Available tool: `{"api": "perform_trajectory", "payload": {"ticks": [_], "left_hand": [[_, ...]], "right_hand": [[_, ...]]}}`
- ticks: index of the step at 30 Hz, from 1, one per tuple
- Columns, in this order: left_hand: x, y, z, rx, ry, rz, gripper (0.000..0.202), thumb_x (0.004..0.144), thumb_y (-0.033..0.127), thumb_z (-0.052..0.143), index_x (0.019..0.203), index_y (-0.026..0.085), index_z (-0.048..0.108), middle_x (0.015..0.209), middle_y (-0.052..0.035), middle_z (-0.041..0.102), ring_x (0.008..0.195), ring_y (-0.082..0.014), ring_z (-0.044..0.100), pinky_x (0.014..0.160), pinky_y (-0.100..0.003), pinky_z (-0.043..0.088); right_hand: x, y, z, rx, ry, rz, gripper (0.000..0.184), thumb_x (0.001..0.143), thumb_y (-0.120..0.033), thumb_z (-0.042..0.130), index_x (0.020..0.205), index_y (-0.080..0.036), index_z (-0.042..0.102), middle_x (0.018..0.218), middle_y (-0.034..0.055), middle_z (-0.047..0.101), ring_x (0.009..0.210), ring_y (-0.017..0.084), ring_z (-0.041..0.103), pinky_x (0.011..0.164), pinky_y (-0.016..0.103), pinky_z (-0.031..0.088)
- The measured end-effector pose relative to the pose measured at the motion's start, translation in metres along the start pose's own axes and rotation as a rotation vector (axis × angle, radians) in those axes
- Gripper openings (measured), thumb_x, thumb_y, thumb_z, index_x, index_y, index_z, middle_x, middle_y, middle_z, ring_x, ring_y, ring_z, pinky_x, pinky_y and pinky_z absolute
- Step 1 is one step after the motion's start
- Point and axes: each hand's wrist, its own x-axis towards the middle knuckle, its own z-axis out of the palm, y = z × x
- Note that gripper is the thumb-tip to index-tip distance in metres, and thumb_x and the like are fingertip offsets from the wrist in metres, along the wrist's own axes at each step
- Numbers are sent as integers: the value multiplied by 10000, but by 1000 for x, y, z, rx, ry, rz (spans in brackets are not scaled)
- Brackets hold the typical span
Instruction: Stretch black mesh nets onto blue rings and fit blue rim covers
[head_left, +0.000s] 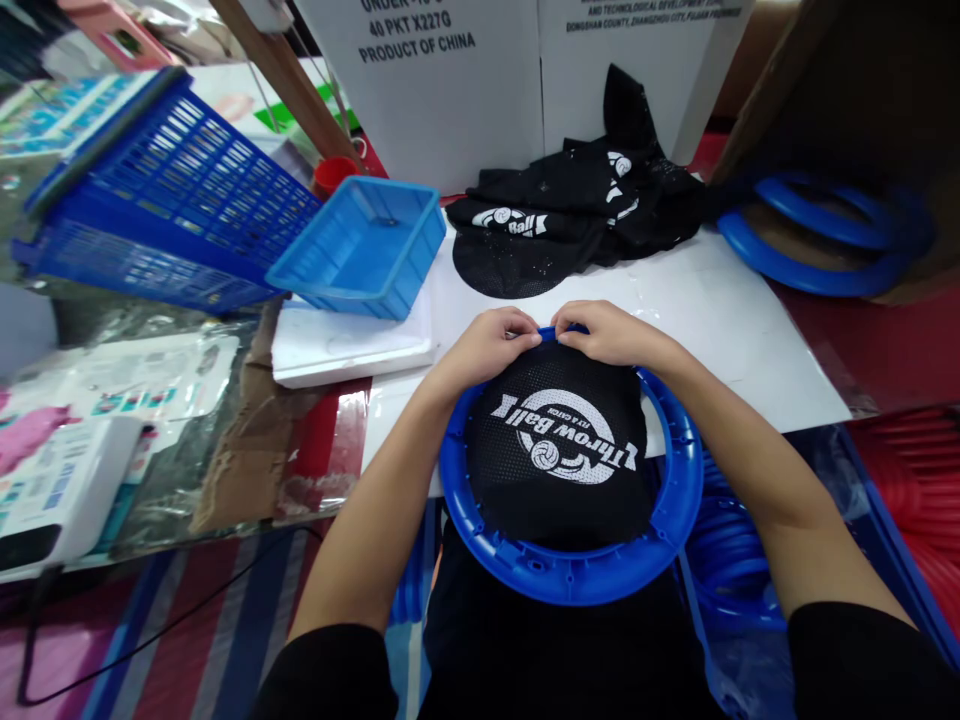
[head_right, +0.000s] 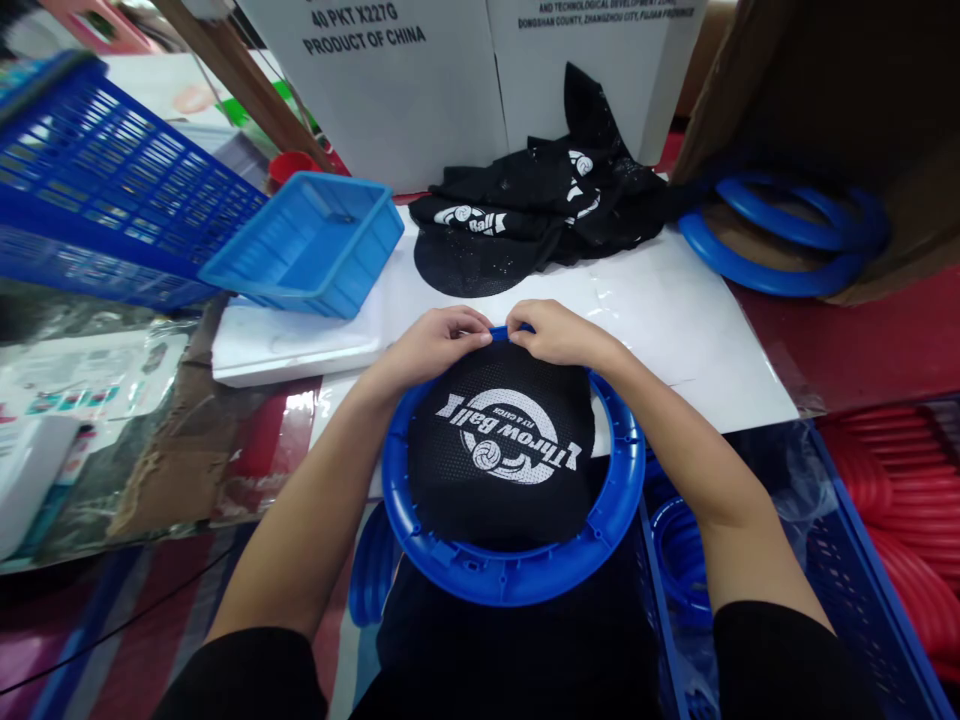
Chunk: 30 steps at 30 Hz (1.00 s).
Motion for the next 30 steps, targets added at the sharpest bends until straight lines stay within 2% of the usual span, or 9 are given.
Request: {"api": "perform_trajectory", "payload": {"ticks": [9, 16, 20, 30], "left_hand": [[-1, 0, 0, 21, 21, -5, 182, 881, 310, 659, 830, 175, 769, 1069, -99, 748, 1009, -238, 674, 937, -398, 559], [11, -1, -8, 51, -147, -60, 237, 859, 375, 660, 796, 159, 733, 975, -80, 701, 933, -241, 652, 903, -405, 525], [13, 1, -11, 99, -185, -66, 235, 875, 377, 643, 811, 164, 719, 975, -69, 677, 935, -234, 640, 911, -398, 511], [3, 2, -1, 185, -68, -5, 168, 929, 272, 605, 870, 168, 722, 987, -60, 654, 945, -213, 626, 953, -392, 518]], "right_hand": [[1, 0, -2, 27, -2, 24, 126, 875, -154, 607, 885, -185, 729, 1047, 95, 763, 1002, 256, 692, 958, 382, 518], [4, 6, -2, 72, -22, -24, 106, 823, -152, 605, 825, -196, 701, 1037, 76, 755, 1006, 240, 689, 972, 370, 512], [4, 7, 0, 91, -5, -27, 95, 812, -145, 607, 789, -200, 682, 1041, 78, 743, 1008, 241, 688, 990, 379, 513], [-1, 9, -4, 105, -29, -48, 98, 875, -176, 611, 845, -205, 699, 1071, 72, 741, 1031, 240, 676, 1010, 404, 513]]}}
